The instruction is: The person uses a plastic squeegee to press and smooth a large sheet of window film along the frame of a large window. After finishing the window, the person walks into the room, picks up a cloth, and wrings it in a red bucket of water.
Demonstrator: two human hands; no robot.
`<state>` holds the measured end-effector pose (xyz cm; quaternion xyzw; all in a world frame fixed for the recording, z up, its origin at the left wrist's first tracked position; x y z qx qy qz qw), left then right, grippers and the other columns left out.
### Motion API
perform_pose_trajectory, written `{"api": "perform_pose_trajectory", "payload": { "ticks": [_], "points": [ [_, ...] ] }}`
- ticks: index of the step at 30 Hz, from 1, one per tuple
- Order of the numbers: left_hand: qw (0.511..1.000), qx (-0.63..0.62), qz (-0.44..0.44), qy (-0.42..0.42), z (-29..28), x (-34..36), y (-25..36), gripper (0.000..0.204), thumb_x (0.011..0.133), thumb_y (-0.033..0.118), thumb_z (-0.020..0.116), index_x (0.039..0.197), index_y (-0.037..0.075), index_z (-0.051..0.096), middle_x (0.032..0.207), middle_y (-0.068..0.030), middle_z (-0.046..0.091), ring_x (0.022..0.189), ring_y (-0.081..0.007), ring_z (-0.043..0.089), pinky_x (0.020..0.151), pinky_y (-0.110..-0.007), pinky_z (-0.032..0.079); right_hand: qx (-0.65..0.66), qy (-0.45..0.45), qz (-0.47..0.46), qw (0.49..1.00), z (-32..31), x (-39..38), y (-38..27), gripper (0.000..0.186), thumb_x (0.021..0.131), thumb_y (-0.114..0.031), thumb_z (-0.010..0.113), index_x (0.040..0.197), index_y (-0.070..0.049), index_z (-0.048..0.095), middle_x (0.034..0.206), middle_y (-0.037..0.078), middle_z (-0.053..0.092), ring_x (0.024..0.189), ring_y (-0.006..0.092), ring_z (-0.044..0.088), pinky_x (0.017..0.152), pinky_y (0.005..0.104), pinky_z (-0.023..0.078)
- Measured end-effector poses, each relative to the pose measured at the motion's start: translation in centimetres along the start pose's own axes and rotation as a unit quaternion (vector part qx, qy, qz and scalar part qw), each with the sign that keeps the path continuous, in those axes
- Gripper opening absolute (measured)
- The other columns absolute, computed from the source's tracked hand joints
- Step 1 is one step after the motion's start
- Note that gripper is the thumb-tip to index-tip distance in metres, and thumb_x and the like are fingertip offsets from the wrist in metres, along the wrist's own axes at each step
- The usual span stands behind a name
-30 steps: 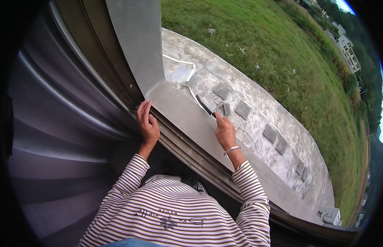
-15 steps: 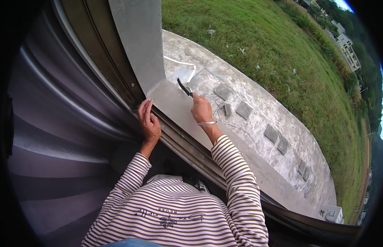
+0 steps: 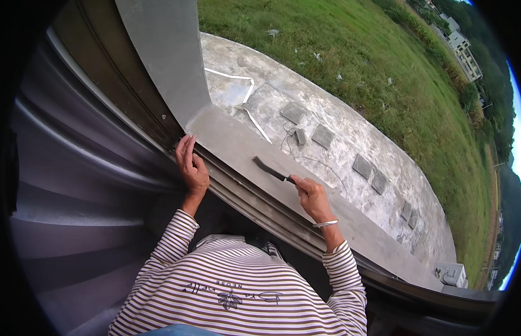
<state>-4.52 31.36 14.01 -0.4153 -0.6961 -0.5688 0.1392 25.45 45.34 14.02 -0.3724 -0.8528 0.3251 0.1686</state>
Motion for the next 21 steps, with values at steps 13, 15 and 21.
{"api": "perform_pose_trajectory", "payload": {
  "ticks": [13,15,21],
  "points": [
    [1.000,0.011,0.010,-0.013,0.0,0.4,0.3,0.052,0.080,-0.013,0.038,0.127,0.001,0.056,0.126,-0.0188,0.049,0.115,-0.0323,0.054,0.097,-0.040,0.046,-0.128,0.173,0.080,0.973,-1.2,1.5,1.3,0.036,0.082,0.005,0.057,0.116,-0.007,0.065,0.082,0.016,0.062,0.075,0.0350,0.061,0.067,0.0381,0.049],
    [1.000,0.015,0.010,-0.019,0.2,0.3,0.4,0.053,0.079,-0.013,0.038,0.127,0.001,0.057,0.126,-0.0189,0.050,0.115,-0.0325,0.054,0.096,-0.041,0.046,-0.055,0.128,0.044,0.989,-0.8,0.7,1.2,0.037,0.083,0.004,0.056,0.117,-0.007,0.064,0.078,0.014,0.061,0.070,0.0289,0.061,0.065,0.0358,0.049],
    [1.000,0.010,0.016,-0.004,0.2,0.1,0.1,0.053,0.079,-0.014,0.038,0.126,0.001,0.058,0.125,-0.0189,0.051,0.115,-0.0331,0.054,0.096,-0.041,0.046,0.085,-0.063,0.039,0.994,1.2,-3.5,1.3,0.036,0.083,0.005,0.055,0.116,-0.006,0.065,0.073,0.011,0.060,0.066,0.0221,0.060,0.067,0.0325,0.049]
  ]
}}
Point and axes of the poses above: each hand's wrist, its own x-axis towards the middle knuckle, its own z-axis out of the palm, y = z × x, the point moved 9 cm from there along x, towards the middle knuckle
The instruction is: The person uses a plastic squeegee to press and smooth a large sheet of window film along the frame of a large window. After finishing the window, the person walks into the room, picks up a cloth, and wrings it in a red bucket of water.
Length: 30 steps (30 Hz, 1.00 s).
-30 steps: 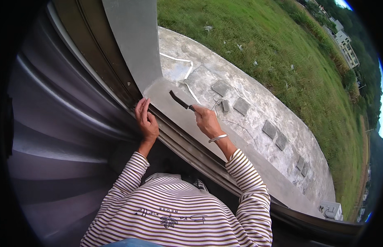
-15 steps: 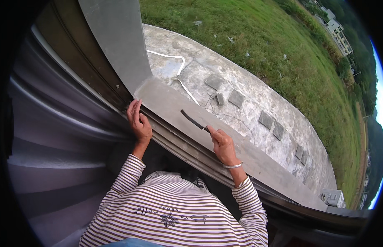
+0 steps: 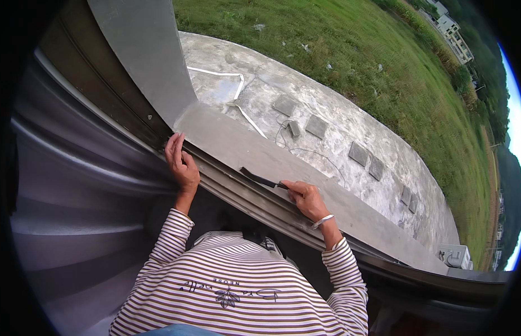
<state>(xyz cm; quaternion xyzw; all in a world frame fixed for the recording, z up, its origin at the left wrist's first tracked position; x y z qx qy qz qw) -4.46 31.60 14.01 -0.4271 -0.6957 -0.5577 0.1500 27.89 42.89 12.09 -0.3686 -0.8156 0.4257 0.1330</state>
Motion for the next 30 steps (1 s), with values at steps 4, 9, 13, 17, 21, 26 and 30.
{"api": "perform_pose_trajectory", "payload": {
  "ticks": [4,9,13,17,21,26,30],
  "points": [
    [1.000,-0.006,-0.001,0.001,-0.1,0.0,-0.1,0.052,0.080,-0.013,0.039,0.125,0.003,0.059,0.125,-0.0161,0.051,0.116,-0.0302,0.054,0.098,-0.039,0.043,-0.185,0.275,0.041,0.943,-7.1,-2.2,2.7,0.033,0.085,0.003,0.057,0.115,-0.008,0.067,0.072,0.011,0.060,0.065,0.0185,0.059,0.063,0.0310,0.048],
    [1.000,0.008,0.007,0.007,-0.2,0.2,0.0,0.052,0.078,-0.014,0.038,0.122,0.001,0.061,0.122,-0.0184,0.053,0.113,-0.0326,0.055,0.096,-0.041,0.046,-0.039,0.151,-0.011,0.988,-3.5,-2.3,1.1,0.034,0.085,0.004,0.058,0.115,-0.009,0.068,0.072,0.009,0.061,0.063,0.0187,0.059,0.062,0.0298,0.048],
    [1.000,-0.002,0.004,0.008,0.0,0.1,-0.1,0.050,0.078,-0.014,0.039,0.121,0.001,0.061,0.122,-0.0179,0.053,0.113,-0.0321,0.055,0.098,-0.041,0.046,-0.091,0.158,0.018,0.983,-2.2,-1.0,1.5,0.035,0.085,0.004,0.056,0.116,-0.009,0.067,0.074,0.010,0.060,0.067,0.0215,0.060,0.065,0.0316,0.048],
    [1.000,0.002,0.004,-0.003,0.0,0.2,-0.1,0.050,0.079,-0.014,0.039,0.121,0.001,0.061,0.122,-0.0178,0.052,0.113,-0.0318,0.055,0.098,-0.041,0.045,-0.118,0.288,0.023,0.950,-5.1,-1.1,1.2,0.037,0.084,0.006,0.056,0.117,-0.007,0.066,0.072,0.010,0.059,0.066,0.0202,0.059,0.064,0.0315,0.048],
    [1.000,-0.010,0.004,0.002,0.0,0.4,-0.1,0.049,0.081,-0.014,0.039,0.122,0.002,0.060,0.123,-0.0171,0.052,0.113,-0.0310,0.054,0.097,-0.040,0.045,-0.054,0.096,-0.057,0.992,-0.5,0.4,-3.5,0.037,0.081,0.003,0.057,0.114,-0.012,0.067,0.080,0.012,0.064,0.073,0.0307,0.063,0.067,0.0372,0.050],
    [1.000,0.003,0.009,-0.012,0.2,0.3,-0.3,0.048,0.082,-0.013,0.040,0.123,0.002,0.060,0.124,-0.0160,0.051,0.114,-0.0298,0.055,0.098,-0.039,0.044,-0.301,0.285,0.092,0.905,-5.4,-0.6,-0.4,0.032,0.083,0.001,0.058,0.111,-0.010,0.068,0.081,0.012,0.064,0.073,0.0326,0.063,0.065,0.0403,0.049],
    [1.000,0.013,0.006,-0.014,0.1,0.1,-0.2,0.048,0.082,-0.013,0.040,0.122,0.002,0.061,0.123,-0.0158,0.052,0.113,-0.0297,0.055,0.097,-0.039,0.044,-0.081,0.210,0.023,0.974,-7.1,-3.7,0.7,0.032,0.083,0.004,0.057,0.111,-0.008,0.069,0.073,0.010,0.060,0.064,0.0223,0.060,0.062,0.0321,0.048]
  ]
}}
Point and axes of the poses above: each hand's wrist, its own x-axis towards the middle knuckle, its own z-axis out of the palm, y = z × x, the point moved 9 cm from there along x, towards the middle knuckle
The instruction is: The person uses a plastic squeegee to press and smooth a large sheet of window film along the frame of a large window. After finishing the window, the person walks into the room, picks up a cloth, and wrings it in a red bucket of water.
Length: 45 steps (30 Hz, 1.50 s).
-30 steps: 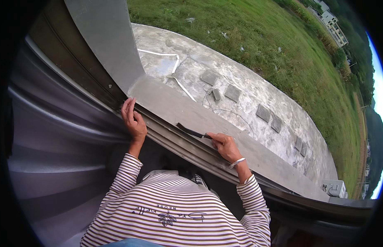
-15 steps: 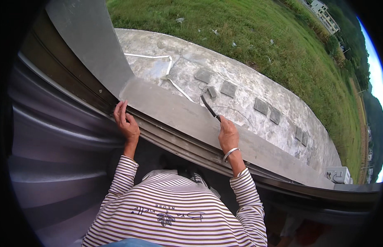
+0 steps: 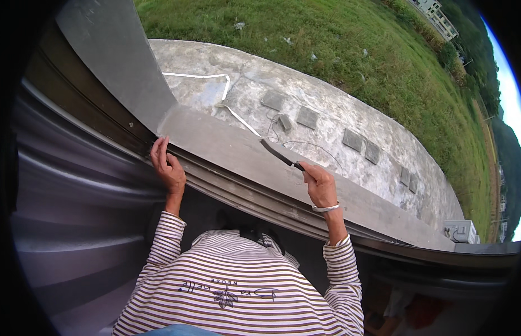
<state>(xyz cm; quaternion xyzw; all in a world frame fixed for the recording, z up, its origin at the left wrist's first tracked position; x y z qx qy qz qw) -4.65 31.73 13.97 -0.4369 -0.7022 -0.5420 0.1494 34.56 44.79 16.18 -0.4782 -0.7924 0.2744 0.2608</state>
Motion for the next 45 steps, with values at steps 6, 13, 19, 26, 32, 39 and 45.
{"api": "perform_pose_trajectory", "payload": {
  "ticks": [6,13,19,26,32,39,45],
  "points": [
    [1.000,-0.003,0.005,0.000,0.0,0.1,0.2,0.047,0.082,-0.013,0.040,0.121,0.002,0.061,0.122,-0.0153,0.053,0.112,-0.0296,0.055,0.097,-0.039,0.044,0.054,-0.127,0.039,0.990,0.6,-3.7,3.0,0.034,0.081,0.008,0.056,0.108,-0.007,0.071,0.071,0.009,0.058,0.063,0.0179,0.057,0.062,0.0287,0.047],
    [1.000,-0.011,0.009,0.010,-0.1,0.2,0.1,0.047,0.080,-0.014,0.040,0.119,0.002,0.062,0.121,-0.0161,0.053,0.111,-0.0303,0.056,0.095,-0.040,0.045,0.008,-0.008,-0.038,0.999,0.1,-3.1,0.6,0.037,0.081,0.007,0.056,0.110,-0.009,0.069,0.072,0.010,0.059,0.065,0.0240,0.061,0.060,0.0320,0.048],
    [0.999,0.035,0.029,-0.015,0.2,0.6,0.7,0.037,0.086,-0.006,0.047,0.118,0.002,0.062,0.122,-0.0159,0.053,0.111,-0.0302,0.054,0.094,-0.040,0.045,-0.139,0.054,-0.020,0.989,1.2,-1.8,0.9,0.037,0.085,0.001,0.058,0.120,-0.010,0.064,0.082,0.013,0.063,0.069,0.0318,0.060,0.063,0.0339,0.050],
    [0.931,-0.241,-0.170,-0.215,6.0,-3.0,4.6,0.016,0.092,0.017,0.065,0.089,0.001,0.060,0.089,-0.0044,0.063,0.081,-0.0124,0.059,0.075,-0.028,0.049,0.034,0.200,0.032,0.979,0.1,-3.9,-1.8,0.042,0.091,0.004,0.045,0.132,-0.004,0.052,0.081,0.013,0.058,0.072,0.0252,0.058,0.067,0.0342,0.048],
    [0.710,-0.379,-0.217,-0.552,14.1,-9.9,18.5,0.040,0.099,0.030,0.054,0.114,-0.007,0.053,0.105,-0.0135,0.067,0.091,-0.0149,0.063,0.081,-0.024,0.049,0.025,0.180,-0.037,0.983,4.5,-4.3,-6.9,0.062,0.079,0.014,0.049,0.139,0.003,0.039,0.105,0.022,0.052,0.091,0.0356,0.058,0.078,0.0405,0.050],
    [0.643,-0.324,-0.187,-0.669,18.5,-10.2,19.4,0.033,0.104,0.026,0.040,0.111,-0.001,0.057,0.076,-0.0070,0.066,0.069,-0.0109,0.061,0.066,-0.024,0.051,0.039,0.163,-0.054,0.984,2.6,-7.8,-7.9,0.055,0.081,0.000,0.065,0.134,0.002,0.046,0.116,0.020,0.055,0.102,0.0355,0.057,0.083,0.0397,0.047],
    [0.552,-0.098,0.091,-0.823,20.0,-4.0,18.9,0.025,0.095,0.016,0.056,0.112,0.000,0.066,0.062,0.0019,0.054,0.060,-0.0070,0.049,0.057,-0.027,0.039,-0.031,0.266,-0.025,0.963,-0.7,-14.0,-1.9,0.038,0.076,0.008,0.060,0.113,0.000,0.065,0.097,0.014,0.062,0.086,0.0302,0.060,0.074,0.0382,0.046]
  ]
}}
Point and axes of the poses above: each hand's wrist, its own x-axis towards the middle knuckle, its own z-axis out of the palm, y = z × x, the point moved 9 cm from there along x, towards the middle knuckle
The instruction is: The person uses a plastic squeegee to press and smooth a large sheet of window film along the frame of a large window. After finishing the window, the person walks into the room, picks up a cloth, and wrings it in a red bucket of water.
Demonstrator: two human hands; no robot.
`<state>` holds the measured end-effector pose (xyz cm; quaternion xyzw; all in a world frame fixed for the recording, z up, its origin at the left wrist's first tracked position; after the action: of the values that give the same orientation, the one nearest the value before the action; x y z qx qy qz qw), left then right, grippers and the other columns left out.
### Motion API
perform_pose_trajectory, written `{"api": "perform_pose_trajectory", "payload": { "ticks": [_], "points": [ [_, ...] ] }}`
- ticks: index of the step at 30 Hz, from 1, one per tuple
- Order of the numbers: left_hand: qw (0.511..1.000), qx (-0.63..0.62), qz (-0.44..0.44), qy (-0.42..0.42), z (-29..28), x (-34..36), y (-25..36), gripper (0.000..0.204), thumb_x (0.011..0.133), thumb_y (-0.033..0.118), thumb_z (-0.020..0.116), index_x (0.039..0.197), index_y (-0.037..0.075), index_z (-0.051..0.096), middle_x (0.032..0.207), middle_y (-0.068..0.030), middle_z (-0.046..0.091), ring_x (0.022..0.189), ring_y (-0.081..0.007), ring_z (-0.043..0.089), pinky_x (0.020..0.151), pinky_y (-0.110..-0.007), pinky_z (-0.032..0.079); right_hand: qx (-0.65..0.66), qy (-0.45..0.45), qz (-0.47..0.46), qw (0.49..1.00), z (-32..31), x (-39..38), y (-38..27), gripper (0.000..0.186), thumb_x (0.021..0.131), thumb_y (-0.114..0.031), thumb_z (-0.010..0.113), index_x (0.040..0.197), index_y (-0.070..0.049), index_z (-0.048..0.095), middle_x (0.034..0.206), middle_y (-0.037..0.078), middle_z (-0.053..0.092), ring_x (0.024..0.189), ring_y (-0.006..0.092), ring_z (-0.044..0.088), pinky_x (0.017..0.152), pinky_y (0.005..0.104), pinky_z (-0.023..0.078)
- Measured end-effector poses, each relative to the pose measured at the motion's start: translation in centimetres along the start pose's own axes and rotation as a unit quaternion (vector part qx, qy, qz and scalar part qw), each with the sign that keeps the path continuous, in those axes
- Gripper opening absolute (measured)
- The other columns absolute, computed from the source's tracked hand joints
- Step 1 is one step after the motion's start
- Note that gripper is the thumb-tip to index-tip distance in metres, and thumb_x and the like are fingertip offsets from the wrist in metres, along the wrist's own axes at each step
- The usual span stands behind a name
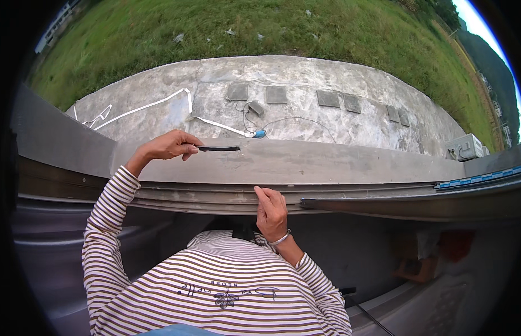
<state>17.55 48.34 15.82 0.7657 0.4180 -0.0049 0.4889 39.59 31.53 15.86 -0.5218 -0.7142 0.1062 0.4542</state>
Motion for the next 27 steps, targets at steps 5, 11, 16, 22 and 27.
{"api": "perform_pose_trajectory", "payload": {
  "ticks": [5,11,16,22,27],
  "points": [
    [0.944,0.079,-0.080,-0.310,2.2,1.2,-3.5,0.021,0.093,0.020,0.060,0.105,0.006,0.070,0.066,0.0033,0.061,0.063,-0.0071,0.051,0.058,-0.024,0.040,-0.079,0.051,-0.005,0.996,0.0,0.3,0.1,0.035,0.069,0.009,0.059,0.100,-0.003,0.071,0.083,0.010,0.060,0.071,0.0277,0.057,0.062,0.0356,0.046],
    [0.951,0.193,0.115,-0.212,3.7,3.6,0.6,0.018,0.093,0.017,0.054,0.095,0.004,0.066,0.073,-0.0079,0.066,0.069,-0.0262,0.061,0.067,-0.037,0.047,-0.157,0.102,0.024,0.982,0.4,0.4,0.2,0.027,0.064,0.005,0.059,0.087,-0.006,0.069,0.078,0.008,0.057,0.067,0.0273,0.056,0.058,0.0363,0.045],
    [0.951,0.187,0.136,-0.204,3.2,4.8,1.6,0.018,0.090,0.016,0.054,0.093,0.003,0.066,0.082,-0.0123,0.068,0.079,-0.0304,0.063,0.072,-0.041,0.047,-0.160,0.111,0.047,0.980,0.1,0.4,0.4,0.026,0.065,0.006,0.057,0.085,-0.005,0.068,0.077,0.009,0.057,0.067,0.0280,0.057,0.058,0.0362,0.047],
    [0.946,0.170,0.173,-0.216,4.9,4.3,-0.3,0.012,0.090,0.014,0.056,0.094,0.004,0.062,0.078,-0.0144,0.064,0.075,-0.0338,0.061,0.069,-0.042,0.047,-0.065,0.172,0.111,0.977,-0.7,-0.1,2.2,0.026,0.070,0.011,0.052,0.086,-0.003,0.067,0.079,0.011,0.061,0.063,0.0247,0.062,0.055,0.0310,0.050],
    [0.950,0.246,0.190,-0.030,5.4,5.4,0.0,0.011,0.088,0.014,0.059,0.090,0.004,0.059,0.070,-0.0207,0.059,0.072,-0.0414,0.059,0.063,-0.049,0.045,-0.075,0.156,0.117,0.978,-0.2,0.2,2.2,0.028,0.071,0.011,0.051,0.090,-0.004,0.066,0.079,0.011,0.063,0.063,0.0234,0.063,0.054,0.0306,0.051]
  ]
}}
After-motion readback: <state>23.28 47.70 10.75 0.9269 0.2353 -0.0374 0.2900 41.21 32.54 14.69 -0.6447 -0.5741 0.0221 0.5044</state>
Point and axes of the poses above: each hand's wrist, its own x-axis towards the middle knuckle, its own z-axis out of the palm, y = z × x, the point moved 9 cm from there along x, towards the middle knuckle
